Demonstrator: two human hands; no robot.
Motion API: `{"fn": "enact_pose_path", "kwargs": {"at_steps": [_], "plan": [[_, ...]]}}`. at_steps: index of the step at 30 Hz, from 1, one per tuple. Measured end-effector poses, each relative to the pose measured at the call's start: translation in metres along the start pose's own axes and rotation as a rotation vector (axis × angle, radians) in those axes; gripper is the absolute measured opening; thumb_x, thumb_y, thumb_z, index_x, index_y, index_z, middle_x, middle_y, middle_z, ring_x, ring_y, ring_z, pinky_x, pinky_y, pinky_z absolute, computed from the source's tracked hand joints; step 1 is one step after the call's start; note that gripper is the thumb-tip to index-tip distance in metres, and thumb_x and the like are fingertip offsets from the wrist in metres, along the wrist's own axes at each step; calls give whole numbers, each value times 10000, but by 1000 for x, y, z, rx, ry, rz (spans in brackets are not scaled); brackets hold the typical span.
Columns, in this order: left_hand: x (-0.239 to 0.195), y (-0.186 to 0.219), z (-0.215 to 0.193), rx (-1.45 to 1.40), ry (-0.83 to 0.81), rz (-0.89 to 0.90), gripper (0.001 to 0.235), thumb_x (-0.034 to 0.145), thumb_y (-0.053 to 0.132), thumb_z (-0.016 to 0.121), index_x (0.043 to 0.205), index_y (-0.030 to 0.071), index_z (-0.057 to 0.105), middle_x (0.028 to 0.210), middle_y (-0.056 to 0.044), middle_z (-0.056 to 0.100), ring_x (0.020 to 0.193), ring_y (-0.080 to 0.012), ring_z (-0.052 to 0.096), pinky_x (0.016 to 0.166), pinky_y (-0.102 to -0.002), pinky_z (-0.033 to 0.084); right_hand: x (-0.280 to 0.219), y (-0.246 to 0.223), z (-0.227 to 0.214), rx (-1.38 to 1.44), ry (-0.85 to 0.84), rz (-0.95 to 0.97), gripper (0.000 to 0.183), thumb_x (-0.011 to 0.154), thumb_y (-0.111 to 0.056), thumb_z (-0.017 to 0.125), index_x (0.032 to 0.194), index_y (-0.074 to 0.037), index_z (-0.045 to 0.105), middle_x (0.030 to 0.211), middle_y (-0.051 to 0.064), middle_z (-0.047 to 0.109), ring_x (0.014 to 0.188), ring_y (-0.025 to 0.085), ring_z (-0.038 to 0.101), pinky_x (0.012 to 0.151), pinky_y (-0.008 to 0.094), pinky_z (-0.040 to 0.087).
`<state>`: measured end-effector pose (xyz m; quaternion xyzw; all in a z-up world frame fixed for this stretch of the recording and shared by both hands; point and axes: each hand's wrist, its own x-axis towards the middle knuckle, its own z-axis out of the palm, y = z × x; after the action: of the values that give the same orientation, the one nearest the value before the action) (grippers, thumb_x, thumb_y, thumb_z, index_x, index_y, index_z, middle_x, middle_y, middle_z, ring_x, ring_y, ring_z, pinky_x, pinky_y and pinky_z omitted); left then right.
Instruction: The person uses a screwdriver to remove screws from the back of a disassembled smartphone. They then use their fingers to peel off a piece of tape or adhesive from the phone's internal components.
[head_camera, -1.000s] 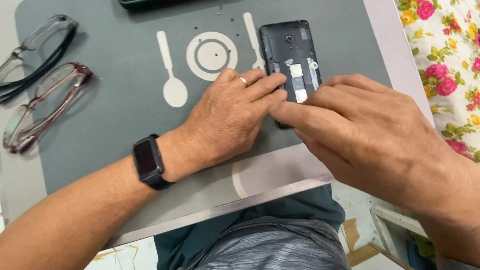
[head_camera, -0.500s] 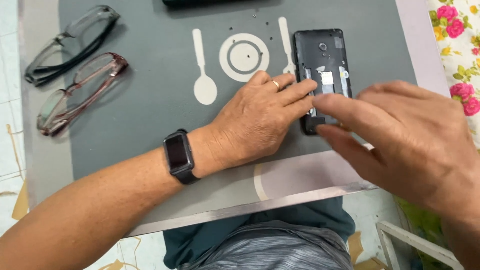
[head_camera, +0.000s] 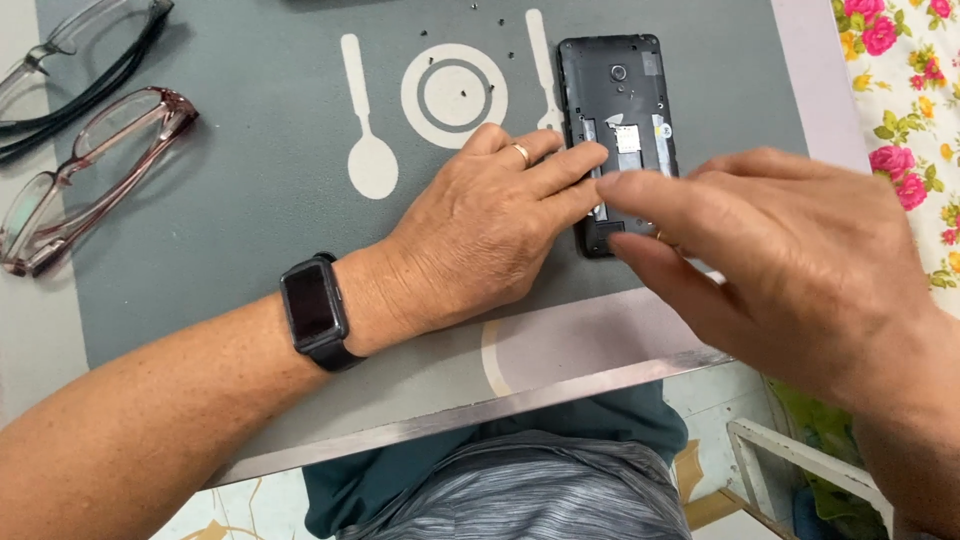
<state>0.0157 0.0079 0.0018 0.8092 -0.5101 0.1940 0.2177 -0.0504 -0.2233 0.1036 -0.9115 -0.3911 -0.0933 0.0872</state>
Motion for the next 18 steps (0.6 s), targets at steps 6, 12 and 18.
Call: {"fn": "enact_pose_path", "kwargs": {"at_steps": [6,12,18], "plan": [[0,-1,1,1,-2,8,314,924,4,591,1207,78,703,1395,-62,639,1088,-312,613,742,-449,399,6,0,-4,61,-21,-60,499,1007,-24,784,1472,-28,604,1184,151,790,976,299,753,863,470,621],[1,-3,2,65,-25,12,313,915,-11,653,1197,124,650,1386,-57,628,1079,-290,617,736,-433,409,2,2,2,-111,114,-43,309,1148,-155,929,1353,-15,747,852,16,720,759,246,698,848,447,644],[0,-4,5,58,-23,35,500,832,-31,652,1300,139,696,1391,-43,631,1028,-287,607,735,-435,416,6,-5,1,8,49,-58,166,1153,-74,683,1298,-28,751,680,72,555,604,248,540,710,448,559]]}}
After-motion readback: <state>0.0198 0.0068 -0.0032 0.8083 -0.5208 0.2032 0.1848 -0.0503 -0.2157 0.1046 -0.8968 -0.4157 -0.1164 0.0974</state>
